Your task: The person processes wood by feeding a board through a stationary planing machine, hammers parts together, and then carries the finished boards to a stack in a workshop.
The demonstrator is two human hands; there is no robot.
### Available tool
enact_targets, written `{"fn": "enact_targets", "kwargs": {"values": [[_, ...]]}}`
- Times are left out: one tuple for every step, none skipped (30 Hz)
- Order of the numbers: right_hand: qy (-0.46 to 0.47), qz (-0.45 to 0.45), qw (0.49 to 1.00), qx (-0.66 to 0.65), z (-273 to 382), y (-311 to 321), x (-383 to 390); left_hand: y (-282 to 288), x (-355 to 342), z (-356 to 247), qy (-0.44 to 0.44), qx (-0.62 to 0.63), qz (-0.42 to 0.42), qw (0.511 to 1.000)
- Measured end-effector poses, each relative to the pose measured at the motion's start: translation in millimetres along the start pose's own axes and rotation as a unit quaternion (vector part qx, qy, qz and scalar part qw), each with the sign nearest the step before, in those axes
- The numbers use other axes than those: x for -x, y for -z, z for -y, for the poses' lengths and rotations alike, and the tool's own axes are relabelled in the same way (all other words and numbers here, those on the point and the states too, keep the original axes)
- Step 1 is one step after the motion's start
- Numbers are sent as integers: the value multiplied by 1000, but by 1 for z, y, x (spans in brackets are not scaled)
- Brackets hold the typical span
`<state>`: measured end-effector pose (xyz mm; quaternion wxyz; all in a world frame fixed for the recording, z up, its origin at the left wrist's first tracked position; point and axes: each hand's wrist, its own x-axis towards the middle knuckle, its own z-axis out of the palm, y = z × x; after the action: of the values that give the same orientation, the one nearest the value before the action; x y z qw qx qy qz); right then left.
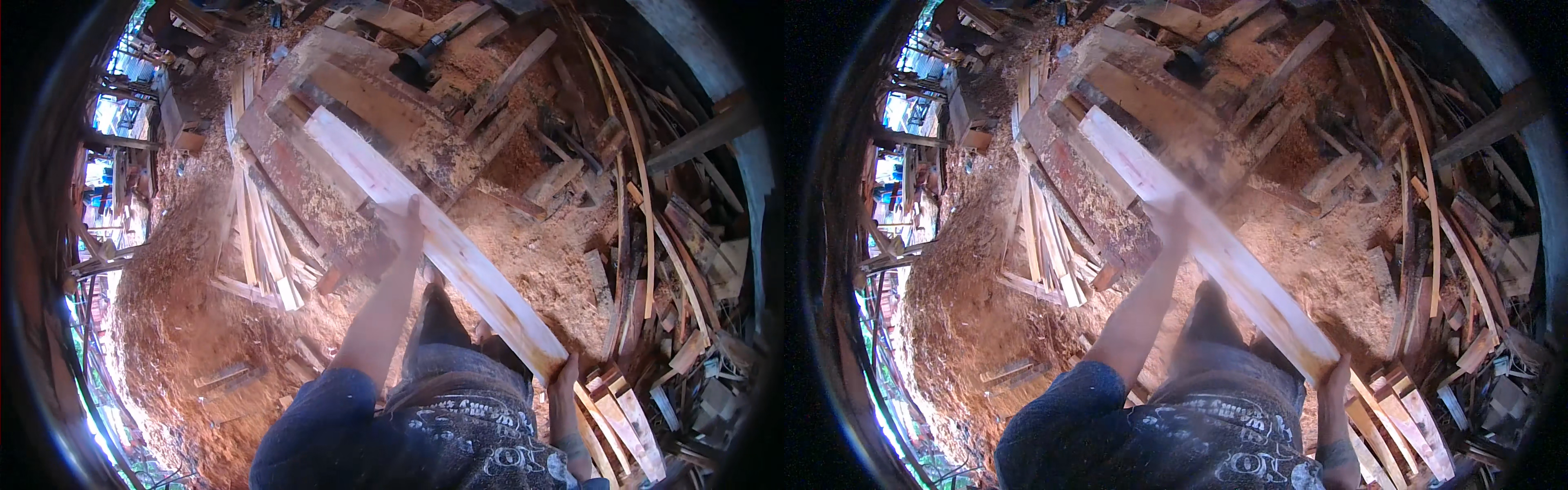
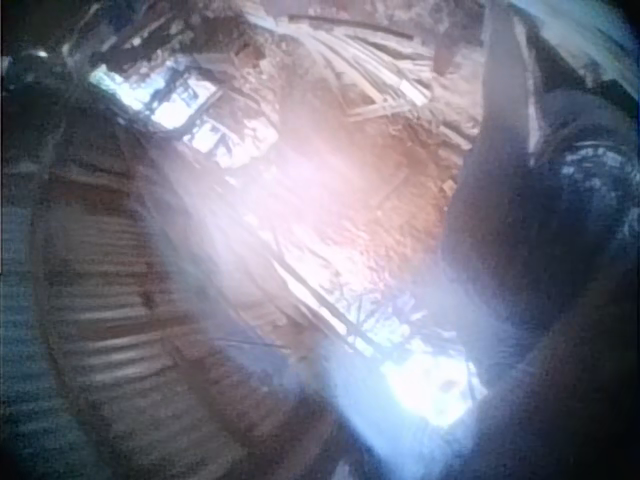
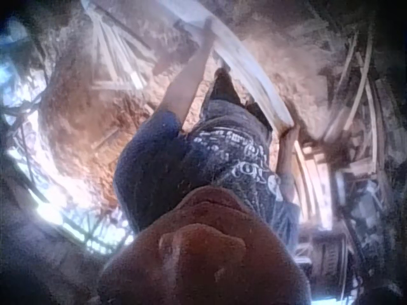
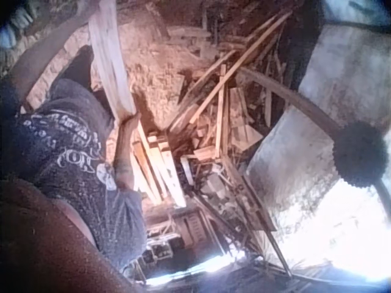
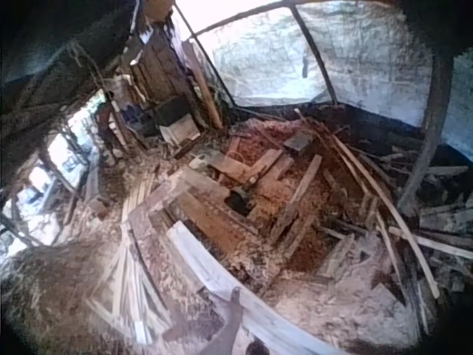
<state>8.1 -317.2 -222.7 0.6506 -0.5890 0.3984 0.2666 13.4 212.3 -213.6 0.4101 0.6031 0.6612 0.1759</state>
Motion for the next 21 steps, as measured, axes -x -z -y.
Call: {"fn": "enact_targets", "kwargs": {"values": [[-26, 14, 1000, -5, 9, -23, 11, 1, -15, 7, -20, -2, -16, 1000], [-52, 27, 998, -12, 13, -41, 17, 0, -31, 12, -42, -3, -30, 999], [-53, 26, 998, -14, 10, -53, 18, -2, -50, 18, -43, -5, -29, 999], [-49, 58, 997, -33, 5, -63, 16, -4, -69, 21, -64, -37, -54, 996], [-45, 91, 993, -53, 0, -75, 14, -4, -88, 25, -86, -70, -79, 991], [-50, 85, 994, -39, -3, -84, 7, -7, -96, 17, -87, -72, -68, 991], [-51, 78, 995, -42, -1, -102, 6, -3, -102, 4, -55, -92, -53, 993], [-67, 88, 992, -65, -1, -121, 5, 0, -110, -6, -23, -112, -38, 993], [-86, 102, 987, -86, -4, -137, 8, 9, -126, -8, -23, -117, -39, 992], [-79, 117, 984, -109, -20, -142, -7, 7, -141, -13, -23, -130, -46, 990], [-79, 109, 984, -115, -32, -139, -18, 5, -156, -17, -24, -143, -53, 988], [-84, 102, 987, -94, -34, -157, -17, 7, -170, -17, -23, -151, -49, 987], [-87, 95, 989, -73, -30, -180, -12, 8, -181, -21, -20, -155, -50, 986], [-99, 83, 990, -64, -23, -206, -3, 12, -194, -27, -16, -159, -52, 986], [-102, 79, 989, -66, -20, -225, 1, 15, -208, -30, -13, -163, -55, 985], [-106, 58, 992, -35, -18, -240, 4, 12, -227, -27, 8, -156, -50, 986], [-110, 36, 993, -4, -16, -256, 6, 8, -246, -23, 6, -161, -43, 986], [-112, 28, 993, -7, -11, -279, 13, 3, -261, -20, -16, -161, -50, 986], [-108, 13, 994, -30, -6, -306, 22, 9, -290, -7, -25, -164, -57, 985], [-109, 3, 993, -39, -12, -315, 23, 15, -319, 6, -34, -168, -64, 983], [-125, 20, 991, -40, -20, -330, 27, 56, -374, 39, -70, -265, -112, 955]]}}
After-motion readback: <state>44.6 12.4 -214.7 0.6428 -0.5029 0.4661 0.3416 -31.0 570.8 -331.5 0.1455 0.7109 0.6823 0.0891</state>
